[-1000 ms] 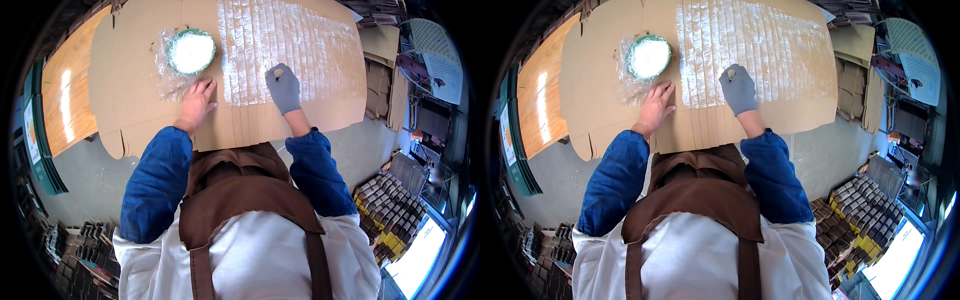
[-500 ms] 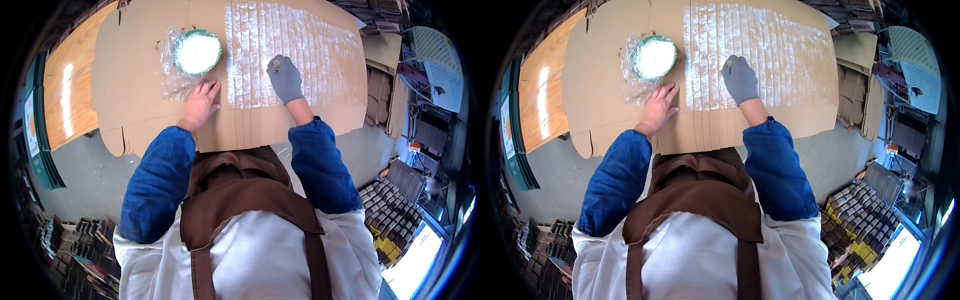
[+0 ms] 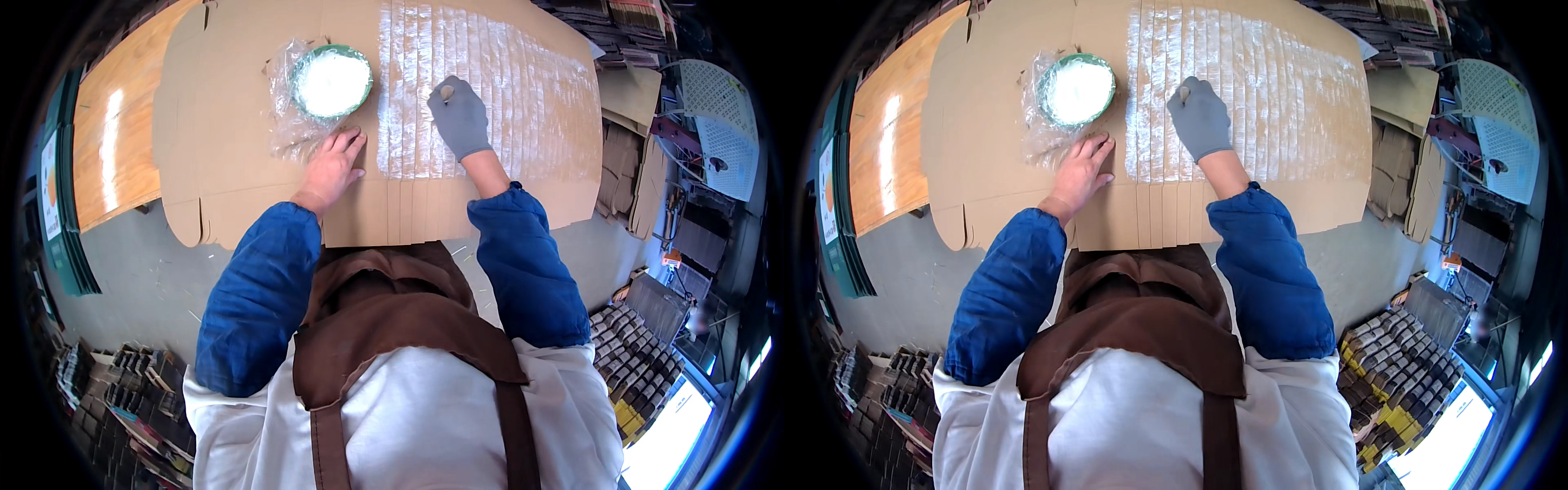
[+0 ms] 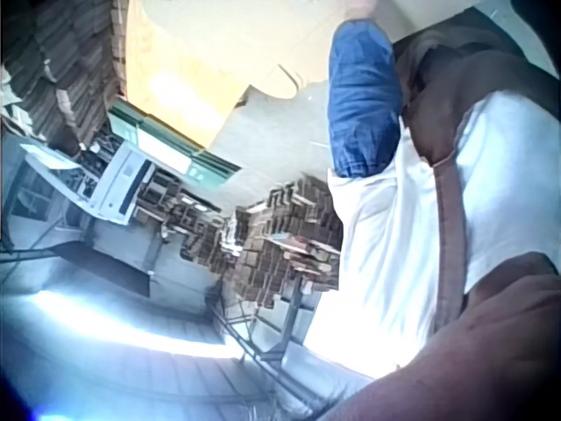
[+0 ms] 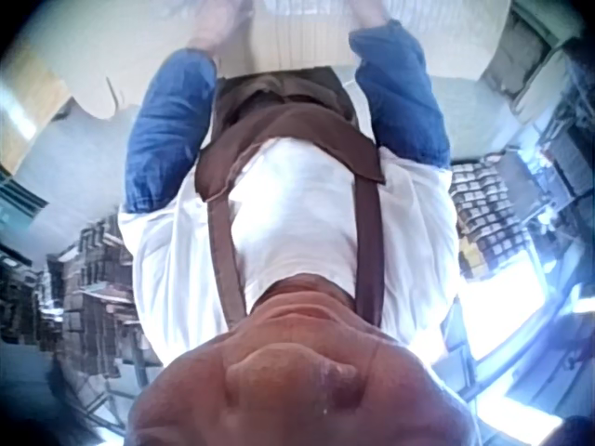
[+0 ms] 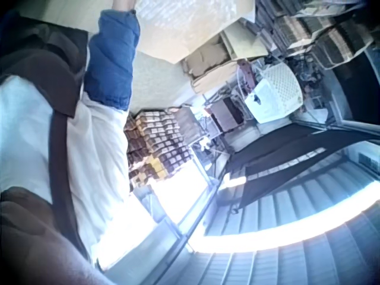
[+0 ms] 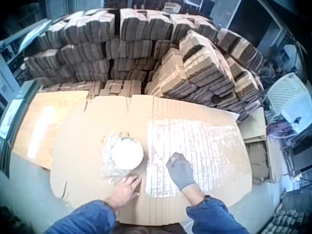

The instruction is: The person applies a white adhesive substance to a large flat cardboard sheet using a small spatula. They scoop the substance from a container and spread it in parallel lines across the surface. After finishing the application, they pick up the treated cardboard and place it on a stack of similar sheets.

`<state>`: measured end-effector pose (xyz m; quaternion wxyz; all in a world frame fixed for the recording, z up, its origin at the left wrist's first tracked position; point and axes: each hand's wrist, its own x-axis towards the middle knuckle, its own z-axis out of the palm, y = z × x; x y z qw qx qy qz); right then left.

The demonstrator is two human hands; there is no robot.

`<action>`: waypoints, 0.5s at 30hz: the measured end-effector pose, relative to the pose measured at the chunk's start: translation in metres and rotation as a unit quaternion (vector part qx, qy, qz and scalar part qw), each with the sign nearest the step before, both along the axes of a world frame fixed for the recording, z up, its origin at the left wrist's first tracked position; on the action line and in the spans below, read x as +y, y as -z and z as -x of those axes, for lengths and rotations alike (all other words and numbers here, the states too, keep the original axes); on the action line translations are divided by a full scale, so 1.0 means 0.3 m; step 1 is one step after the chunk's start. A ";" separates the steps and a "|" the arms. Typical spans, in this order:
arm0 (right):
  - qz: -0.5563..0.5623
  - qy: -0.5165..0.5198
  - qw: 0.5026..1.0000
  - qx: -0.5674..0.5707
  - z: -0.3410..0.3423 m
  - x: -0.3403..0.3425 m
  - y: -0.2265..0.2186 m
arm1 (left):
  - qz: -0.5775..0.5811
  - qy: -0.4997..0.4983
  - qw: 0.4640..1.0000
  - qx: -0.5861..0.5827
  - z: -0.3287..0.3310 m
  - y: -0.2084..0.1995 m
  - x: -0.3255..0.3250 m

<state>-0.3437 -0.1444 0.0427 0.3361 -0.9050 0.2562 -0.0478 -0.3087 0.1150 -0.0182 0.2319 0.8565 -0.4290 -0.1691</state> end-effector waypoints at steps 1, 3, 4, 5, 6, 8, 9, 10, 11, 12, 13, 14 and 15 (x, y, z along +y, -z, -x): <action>0.015 -0.021 1.000 0.001 0.009 0.032 0.003 | -0.001 -0.002 1.000 0.002 0.000 -0.001 0.001; 0.044 -0.063 0.997 0.002 0.029 0.083 0.015 | -0.003 0.001 1.000 0.000 0.005 -0.004 -0.001; 0.066 -0.042 0.997 -0.005 0.027 0.068 0.010 | -0.003 0.002 1.000 -0.006 0.003 0.000 -0.004; 0.049 -0.031 0.998 -0.003 0.023 0.051 0.003 | -0.004 0.004 1.000 -0.012 0.000 0.003 -0.005; 0.033 -0.021 0.999 -0.001 0.016 0.033 -0.003 | -0.002 0.001 1.000 -0.015 -0.005 0.006 -0.004; -0.048 0.003 0.999 -0.019 0.002 0.059 -0.030 | -0.001 -0.001 1.000 -0.016 -0.002 0.011 -0.003; -0.042 -0.009 0.998 -0.039 -0.005 0.094 -0.023 | -0.002 -0.001 1.000 -0.014 0.003 0.013 -0.002; -0.035 -0.020 0.997 -0.061 -0.018 0.130 -0.014 | -0.004 -0.001 1.000 -0.014 0.001 0.011 -0.004; -0.029 -0.030 0.996 -0.081 -0.024 0.160 -0.003 | -0.005 0.001 1.000 -0.013 0.004 0.008 -0.005; -0.025 -0.041 0.996 -0.071 -0.026 0.181 0.003 | -0.004 -0.001 1.000 -0.009 0.005 0.005 -0.007; -0.010 -0.025 0.998 -0.059 -0.021 0.172 0.019 | -0.004 -0.002 1.000 -0.007 0.005 0.003 -0.006; 0.007 -0.011 0.999 -0.047 -0.016 0.144 0.032 | -0.002 -0.005 1.000 -0.003 0.004 0.002 -0.009; 0.025 0.002 0.999 -0.035 -0.013 0.115 0.045 | -0.001 -0.006 1.000 -0.005 0.002 0.002 -0.010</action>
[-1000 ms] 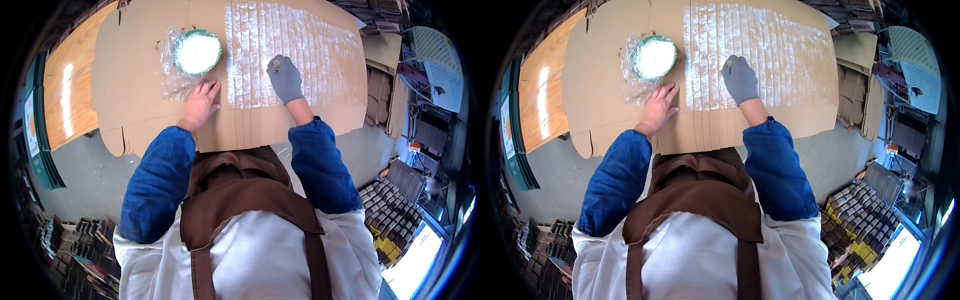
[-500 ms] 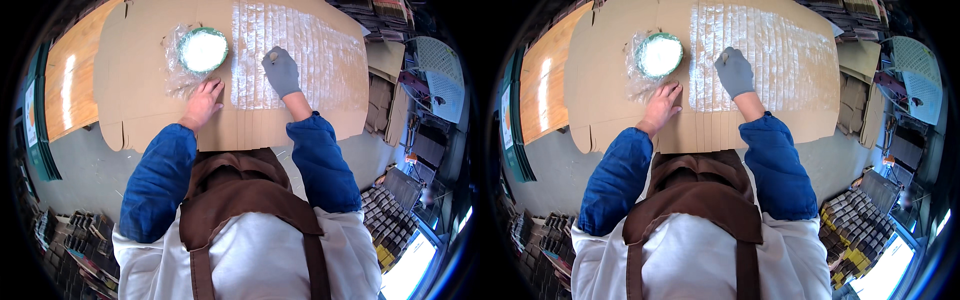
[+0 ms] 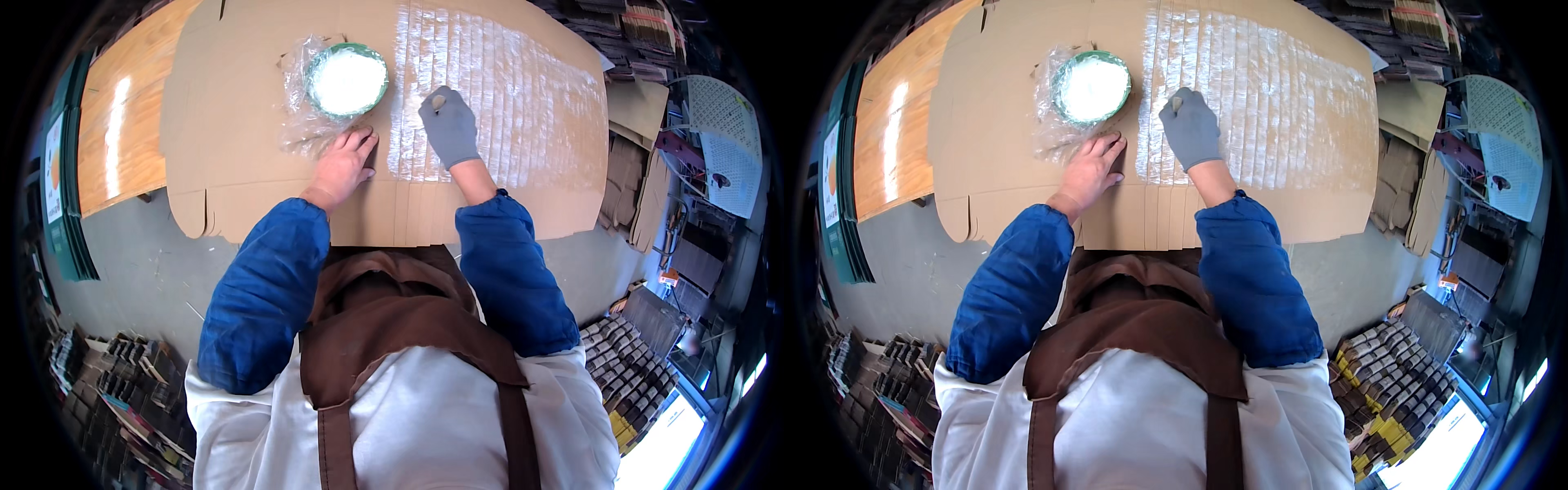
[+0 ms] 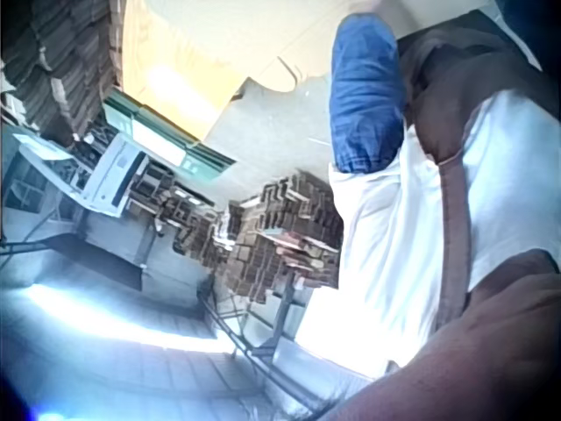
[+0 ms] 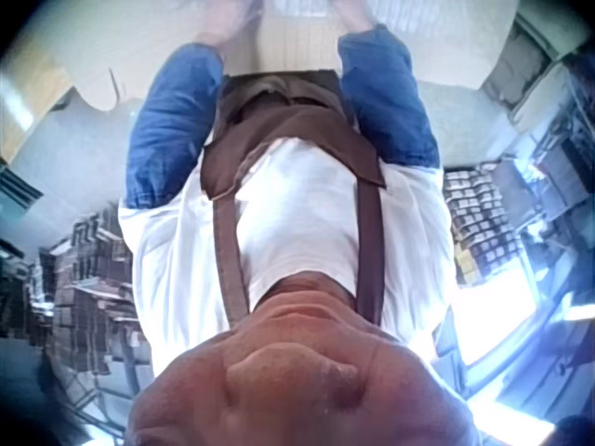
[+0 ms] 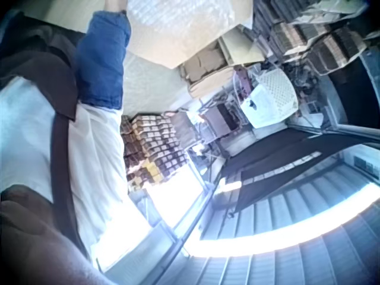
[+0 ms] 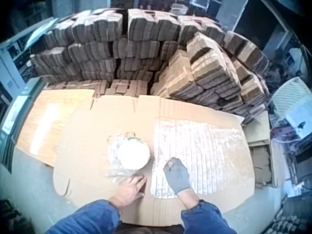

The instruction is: The person applies a white adhesive substance to a large flat cardboard sheet using a small spatula. They scoop the substance from a container and spread it in parallel lines across the surface. After finishing the application, they pick up the treated cardboard and place it on a stack of similar sheets.

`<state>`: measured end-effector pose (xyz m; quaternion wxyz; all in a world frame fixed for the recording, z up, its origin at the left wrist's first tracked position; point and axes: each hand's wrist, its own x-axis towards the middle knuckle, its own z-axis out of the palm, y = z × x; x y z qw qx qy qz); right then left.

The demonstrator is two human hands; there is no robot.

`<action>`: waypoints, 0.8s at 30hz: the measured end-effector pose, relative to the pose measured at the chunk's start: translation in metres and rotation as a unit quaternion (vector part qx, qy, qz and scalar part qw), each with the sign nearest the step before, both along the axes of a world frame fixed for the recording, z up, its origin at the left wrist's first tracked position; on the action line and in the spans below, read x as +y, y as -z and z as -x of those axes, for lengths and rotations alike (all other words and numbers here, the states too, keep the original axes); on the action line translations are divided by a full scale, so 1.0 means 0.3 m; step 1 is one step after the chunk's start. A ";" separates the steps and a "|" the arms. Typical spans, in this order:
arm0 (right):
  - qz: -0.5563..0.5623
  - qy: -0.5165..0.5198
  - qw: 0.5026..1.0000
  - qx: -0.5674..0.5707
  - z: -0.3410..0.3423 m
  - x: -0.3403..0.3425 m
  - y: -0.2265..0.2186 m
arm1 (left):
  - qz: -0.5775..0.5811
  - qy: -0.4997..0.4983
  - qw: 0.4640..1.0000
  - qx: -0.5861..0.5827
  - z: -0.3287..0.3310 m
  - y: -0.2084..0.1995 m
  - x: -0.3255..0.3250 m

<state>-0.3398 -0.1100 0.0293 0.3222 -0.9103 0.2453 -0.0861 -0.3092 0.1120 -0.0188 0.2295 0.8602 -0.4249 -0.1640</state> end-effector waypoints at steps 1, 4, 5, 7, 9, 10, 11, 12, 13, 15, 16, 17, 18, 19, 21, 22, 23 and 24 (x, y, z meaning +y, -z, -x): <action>0.014 -0.006 1.000 -0.003 -0.015 -0.013 -0.010 | -0.004 -0.005 1.000 -0.002 -0.002 0.004 0.006; -0.031 0.005 0.998 -0.047 -0.079 0.038 -0.060 | -0.003 -0.002 1.000 0.007 0.004 0.009 0.012; -0.026 -0.013 0.997 -0.066 -0.095 0.038 -0.044 | 0.000 -0.001 1.000 0.009 -0.002 0.005 0.010; -0.002 -0.020 0.998 -0.067 -0.103 0.000 0.015 | -0.003 0.003 1.000 0.007 -0.004 -0.007 0.000; -0.009 -0.007 1.000 -0.020 -0.114 -0.093 0.056 | -0.001 0.009 1.000 0.008 -0.001 -0.009 -0.006; -0.025 -0.008 0.999 -0.026 -0.140 -0.087 0.044 | -0.006 0.004 1.000 0.005 -0.003 0.000 0.001; -0.039 -0.007 0.999 -0.029 -0.165 -0.078 0.012 | -0.009 0.002 1.000 0.005 0.002 0.004 0.010; -0.053 -0.005 0.998 -0.033 -0.186 -0.063 -0.019 | -0.010 0.000 1.000 0.008 0.009 0.009 0.018; -0.034 -0.017 0.998 -0.058 -0.201 -0.039 -0.034 | -0.009 0.000 1.000 0.007 0.004 0.006 0.015; -0.018 -0.031 0.998 -0.047 -0.206 -0.058 -0.007 | -0.005 0.003 1.000 0.006 -0.002 0.001 0.007; -0.009 -0.037 0.998 -0.041 -0.202 -0.079 0.023 | -0.002 0.006 1.000 0.007 -0.003 -0.002 0.001; -0.046 -0.031 0.998 -0.031 -0.221 -0.120 0.027 | -0.002 0.006 1.000 0.009 0.000 -0.005 0.002; 0.007 -0.027 1.000 0.010 -0.224 -0.162 0.029 | -0.005 0.004 1.000 0.009 0.001 -0.008 0.006; -0.014 -0.030 0.999 -0.019 -0.252 -0.148 -0.001 | -0.009 0.000 1.000 0.010 -0.002 -0.011 0.010; -0.021 -0.041 0.997 -0.056 -0.286 -0.100 -0.018 | -0.012 -0.003 1.000 0.012 0.007 -0.014 0.021; -0.004 -0.047 0.997 -0.067 -0.308 -0.078 -0.014 | -0.009 -0.001 1.000 0.012 0.002 -0.014 0.017; 0.013 -0.054 0.995 -0.078 -0.325 -0.068 -0.018 | -0.006 0.001 1.000 0.011 -0.003 -0.015 0.014; 0.011 -0.048 0.997 -0.063 -0.335 -0.102 0.000 | -0.001 0.002 1.000 0.015 -0.004 -0.015 0.007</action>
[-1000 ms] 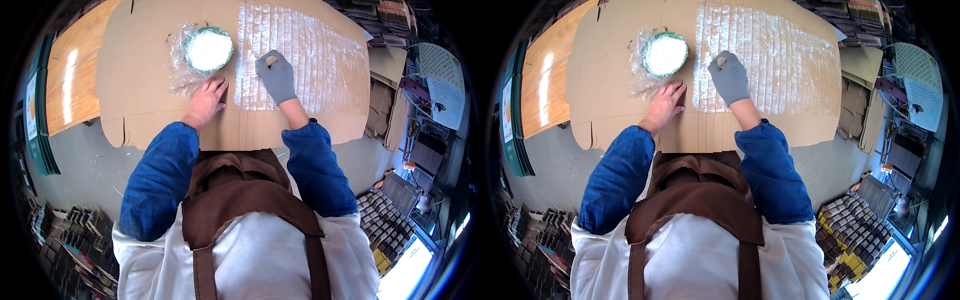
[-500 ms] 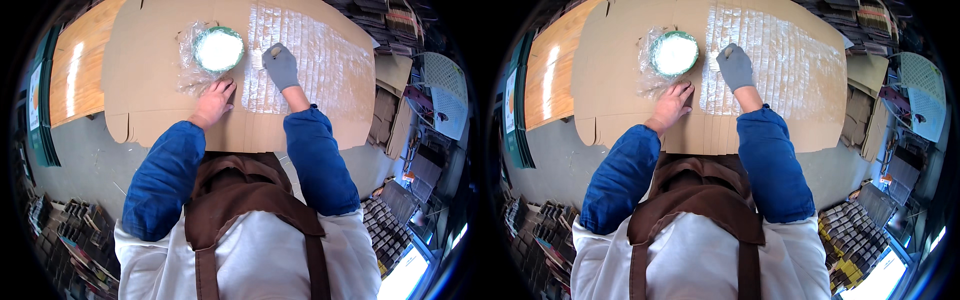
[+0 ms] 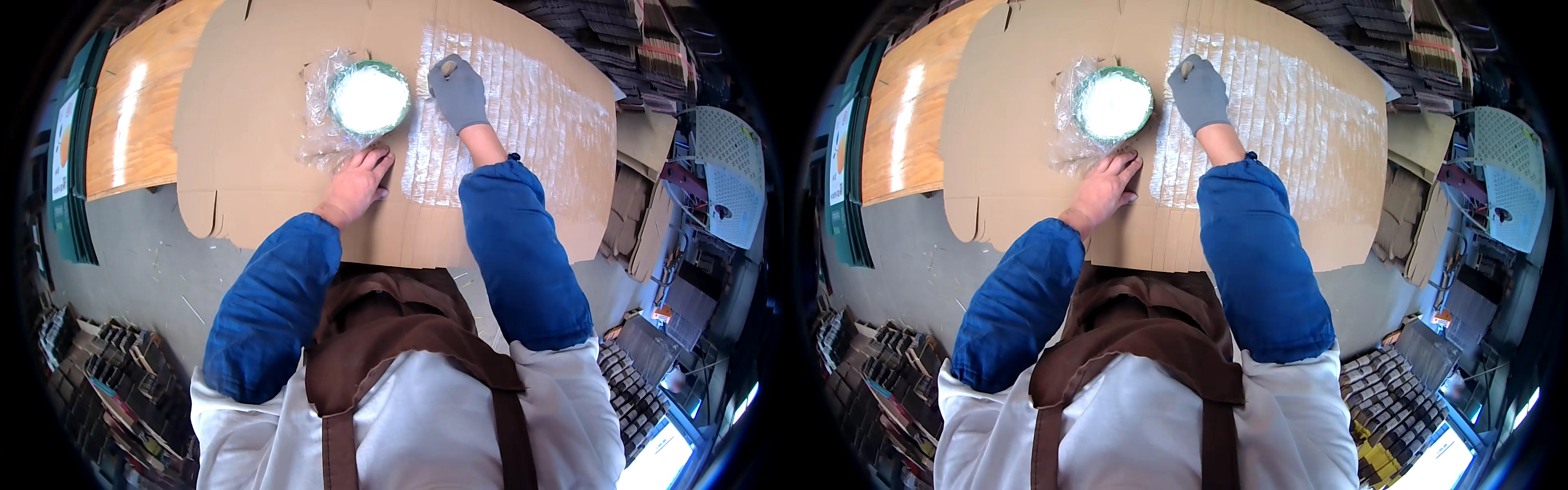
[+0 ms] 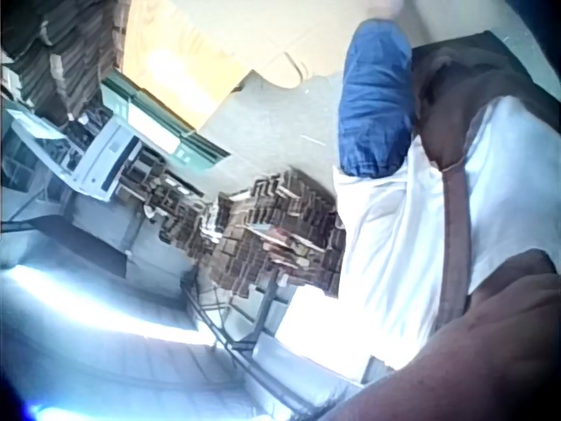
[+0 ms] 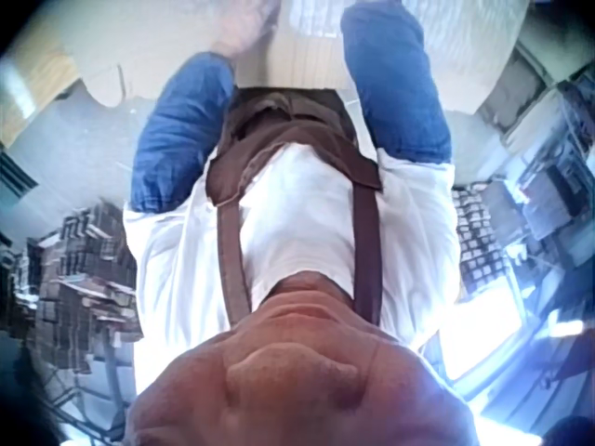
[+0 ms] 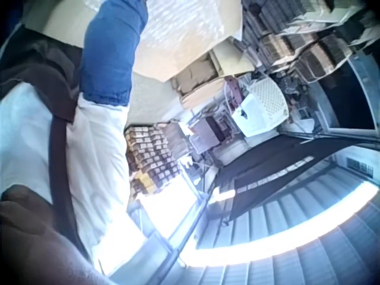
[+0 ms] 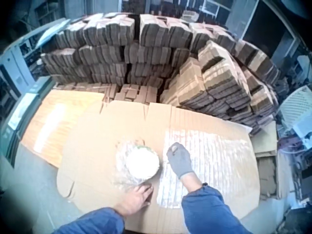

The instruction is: The person applies a white adhesive substance to a large flat cardboard sheet using a small spatula. They scoop the substance from a container and spread it in parallel lines across the surface. After finishing the application, they pick up the treated cardboard and place it on a stack of similar sheets.

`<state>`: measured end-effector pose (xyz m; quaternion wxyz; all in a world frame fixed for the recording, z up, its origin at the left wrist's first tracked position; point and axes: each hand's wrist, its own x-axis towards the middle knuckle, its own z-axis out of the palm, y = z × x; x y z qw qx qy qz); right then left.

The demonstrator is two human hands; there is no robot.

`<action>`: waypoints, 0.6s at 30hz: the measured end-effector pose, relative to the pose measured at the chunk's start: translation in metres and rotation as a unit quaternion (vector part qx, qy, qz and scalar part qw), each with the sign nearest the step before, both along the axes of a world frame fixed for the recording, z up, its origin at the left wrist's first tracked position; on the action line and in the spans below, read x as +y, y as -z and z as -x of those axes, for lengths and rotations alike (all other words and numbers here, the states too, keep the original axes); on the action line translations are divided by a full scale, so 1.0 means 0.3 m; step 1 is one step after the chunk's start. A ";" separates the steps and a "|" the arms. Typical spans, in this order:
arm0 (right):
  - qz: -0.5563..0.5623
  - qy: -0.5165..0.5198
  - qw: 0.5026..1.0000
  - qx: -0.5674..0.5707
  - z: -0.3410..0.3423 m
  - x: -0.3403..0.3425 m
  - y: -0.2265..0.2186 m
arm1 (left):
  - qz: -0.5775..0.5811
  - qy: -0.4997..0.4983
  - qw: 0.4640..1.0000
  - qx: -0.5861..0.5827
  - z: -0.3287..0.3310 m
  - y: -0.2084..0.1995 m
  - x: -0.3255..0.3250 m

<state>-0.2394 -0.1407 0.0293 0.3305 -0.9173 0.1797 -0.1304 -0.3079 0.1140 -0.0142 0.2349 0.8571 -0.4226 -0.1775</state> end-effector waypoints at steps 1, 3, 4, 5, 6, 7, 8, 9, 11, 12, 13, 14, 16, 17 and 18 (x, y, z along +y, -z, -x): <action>-0.001 0.008 1.000 0.015 -0.005 -0.071 0.047 | 0.006 0.003 1.000 0.004 -0.001 -0.003 -0.012; 0.050 0.025 0.997 0.061 -0.023 -0.088 0.022 | -0.001 -0.007 1.000 0.004 0.007 -0.002 0.009; 0.023 0.018 0.999 0.031 -0.041 -0.065 -0.013 | -0.002 -0.010 1.000 -0.003 0.005 -0.001 0.014; -0.006 0.014 1.000 0.002 -0.050 -0.036 -0.028 | -0.005 -0.010 1.000 -0.009 0.008 0.000 0.017; -0.034 0.011 0.999 -0.026 -0.058 -0.001 -0.039 | -0.004 -0.009 1.000 -0.006 0.009 0.001 0.019; -0.022 0.005 0.997 -0.072 -0.065 -0.001 -0.018 | 0.003 -0.002 1.000 -0.004 0.006 -0.001 0.005; 0.039 0.008 0.998 -0.042 -0.066 -0.026 0.012 | 0.007 0.003 1.000 -0.003 -0.001 -0.004 -0.001; 0.101 0.012 0.995 -0.011 -0.060 -0.062 0.035 | 0.009 0.004 1.000 -0.004 -0.003 -0.006 -0.009; 0.147 0.037 0.988 0.040 -0.052 -0.071 0.018 | 0.002 -0.007 1.000 -0.001 0.007 -0.007 0.001; 0.085 0.031 0.995 0.029 -0.042 -0.062 0.018 | -0.002 -0.010 1.000 -0.003 0.003 -0.005 0.007; 0.027 0.027 0.999 0.023 -0.013 -0.052 0.007 | -0.002 -0.010 1.000 0.000 0.004 0.000 0.006; -0.033 0.023 0.999 0.016 0.026 -0.036 -0.012 | -0.003 -0.011 1.000 0.002 0.009 0.004 0.009; -0.068 0.029 0.997 0.031 0.106 0.055 -0.064 | 0.001 -0.010 1.000 0.000 0.006 0.010 0.004; -0.039 0.022 0.998 0.033 0.147 0.061 -0.022 | 0.004 -0.006 1.000 0.000 0.006 0.009 -0.001; -0.009 0.015 0.999 0.035 0.177 0.055 0.015 | 0.005 -0.001 1.000 -0.001 0.008 0.008 -0.006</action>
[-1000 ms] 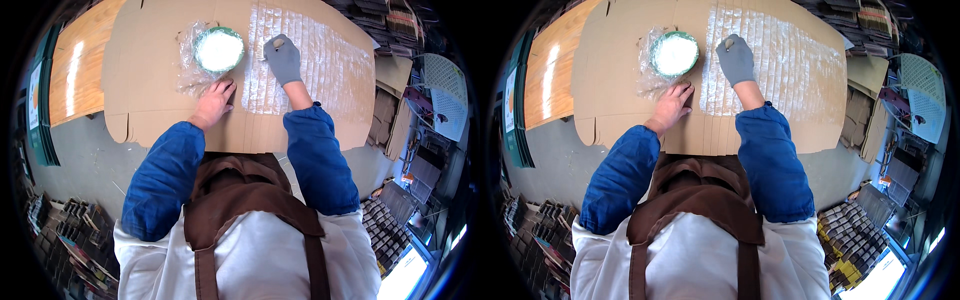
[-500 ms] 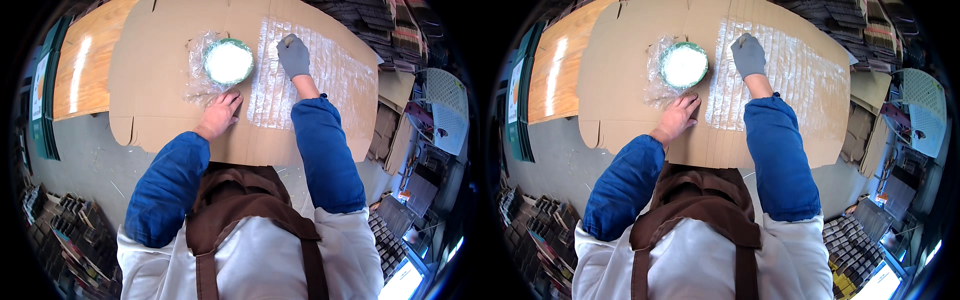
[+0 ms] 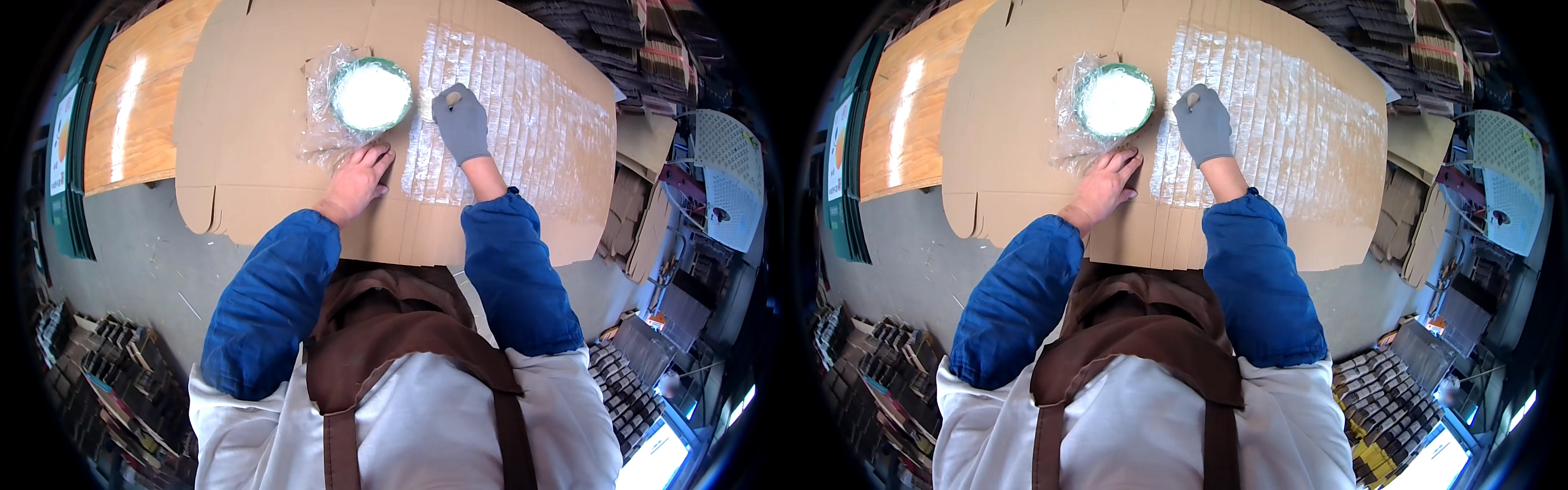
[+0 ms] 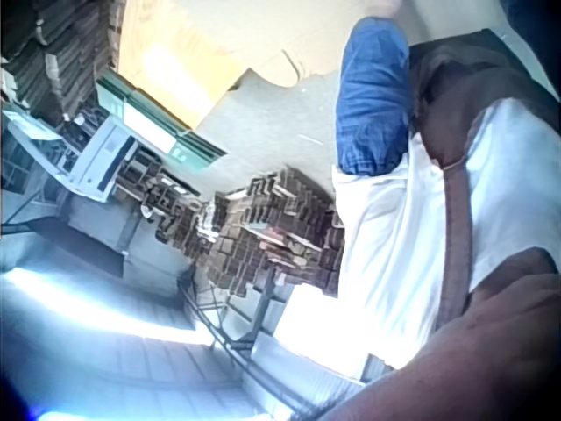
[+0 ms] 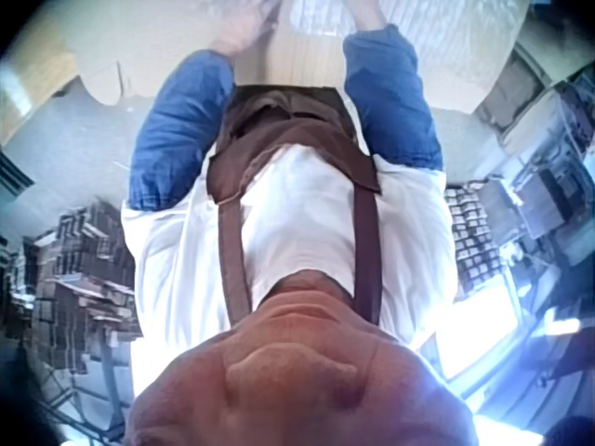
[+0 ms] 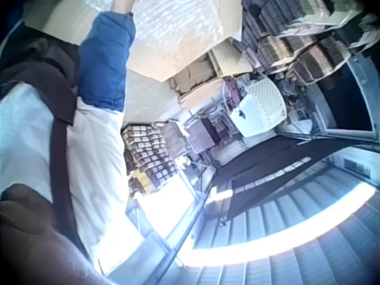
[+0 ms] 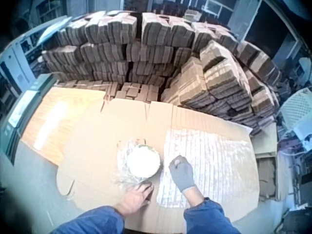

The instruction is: The person applies a white adhesive substance to a large flat cardboard sheet using a small spatula. They scoop the substance from a container and spread it in parallel lines across the surface. After finishing the application, they pick up the treated cardboard and place it on a stack of similar sheets.

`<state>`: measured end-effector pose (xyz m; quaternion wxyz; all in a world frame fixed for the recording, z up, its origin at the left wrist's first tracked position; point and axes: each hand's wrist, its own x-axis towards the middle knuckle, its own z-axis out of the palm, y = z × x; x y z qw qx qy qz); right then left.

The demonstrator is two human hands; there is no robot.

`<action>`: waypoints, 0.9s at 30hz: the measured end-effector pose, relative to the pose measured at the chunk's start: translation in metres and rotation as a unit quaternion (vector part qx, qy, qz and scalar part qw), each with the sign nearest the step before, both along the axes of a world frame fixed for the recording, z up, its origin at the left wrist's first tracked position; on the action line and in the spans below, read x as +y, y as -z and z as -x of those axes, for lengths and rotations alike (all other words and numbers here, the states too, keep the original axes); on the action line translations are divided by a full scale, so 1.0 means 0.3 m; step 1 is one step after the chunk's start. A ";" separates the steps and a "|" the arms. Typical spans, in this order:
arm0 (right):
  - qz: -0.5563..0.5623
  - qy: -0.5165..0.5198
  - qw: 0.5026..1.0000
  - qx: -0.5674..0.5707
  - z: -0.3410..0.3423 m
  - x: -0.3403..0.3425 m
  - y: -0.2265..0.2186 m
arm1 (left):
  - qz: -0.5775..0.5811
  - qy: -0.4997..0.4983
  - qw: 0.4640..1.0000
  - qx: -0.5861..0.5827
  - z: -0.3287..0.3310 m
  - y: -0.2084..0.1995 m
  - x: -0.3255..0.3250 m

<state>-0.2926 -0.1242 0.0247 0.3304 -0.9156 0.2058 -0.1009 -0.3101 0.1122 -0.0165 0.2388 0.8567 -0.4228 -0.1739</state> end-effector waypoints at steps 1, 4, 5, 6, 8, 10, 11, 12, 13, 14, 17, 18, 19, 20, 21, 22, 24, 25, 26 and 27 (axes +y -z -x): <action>-0.062 0.012 0.998 0.023 0.003 -0.007 -0.022 | -0.003 -0.001 1.000 -0.002 0.000 0.000 0.003; -0.067 0.029 0.997 -0.016 0.033 0.048 -0.072 | 0.003 -0.004 1.000 -0.011 -0.002 0.006 0.014; -0.082 0.015 0.996 -0.029 0.048 0.081 -0.073 | 0.008 -0.002 1.000 -0.015 -0.003 0.007 0.014; -0.040 0.015 0.999 0.004 0.065 0.114 -0.059 | 0.003 -0.001 1.000 -0.010 0.001 0.008 0.014; -0.026 0.000 1.000 0.009 0.110 0.098 -0.014 | -0.003 -0.001 1.000 -0.003 -0.002 0.003 0.008; -0.012 0.017 1.000 0.011 0.127 0.079 -0.037 | 0.004 -0.002 1.000 -0.006 -0.005 0.006 0.007; -0.006 0.026 1.000 0.014 0.139 0.083 -0.053 | 0.006 -0.002 1.000 -0.007 -0.003 0.010 0.009; -0.012 0.018 1.000 0.006 0.152 0.109 -0.051 | 0.006 -0.005 1.000 -0.005 -0.001 0.014 0.013; -0.016 0.014 1.000 -0.002 0.165 0.144 -0.048 | 0.007 -0.004 1.000 -0.004 -0.002 0.014 0.013; -0.020 0.010 1.000 -0.010 0.179 0.164 -0.042 | 0.009 -0.004 1.000 -0.003 -0.003 0.015 0.013; -0.039 0.022 0.999 0.016 0.233 0.122 -0.022 | 0.015 0.001 1.000 -0.009 0.002 0.016 0.012; -0.054 0.032 0.998 0.028 0.244 0.113 -0.023 | 0.012 -0.001 1.000 -0.006 0.002 0.016 0.012; -0.025 0.024 0.999 -0.008 0.239 0.141 -0.066 | 0.008 -0.003 1.000 -0.003 0.000 0.016 0.012; -0.026 0.017 0.999 -0.012 0.246 0.169 -0.061 | 0.003 -0.004 1.000 0.000 -0.001 0.015 0.012; -0.028 0.010 0.999 -0.017 0.254 0.195 -0.048 | 0.005 -0.004 1.000 -0.005 0.000 0.013 0.013; -0.027 0.004 0.999 -0.022 0.263 0.207 -0.036 | 0.009 -0.002 1.000 -0.010 -0.003 0.012 0.012; -0.015 0.011 1.000 -0.001 0.297 0.184 -0.013 | 0.016 0.002 1.000 -0.021 -0.007 0.010 0.009; -0.013 0.027 0.999 0.013 0.306 0.169 -0.034 | 0.017 0.002 1.000 -0.026 -0.003 0.011 0.011; -0.011 0.043 0.999 0.028 0.312 0.165 -0.051 | 0.018 0.002 0.999 -0.030 0.000 0.013 0.013; -0.013 0.036 0.999 0.004 0.320 0.177 -0.065 | 0.015 0.001 1.000 -0.027 -0.001 0.015 0.016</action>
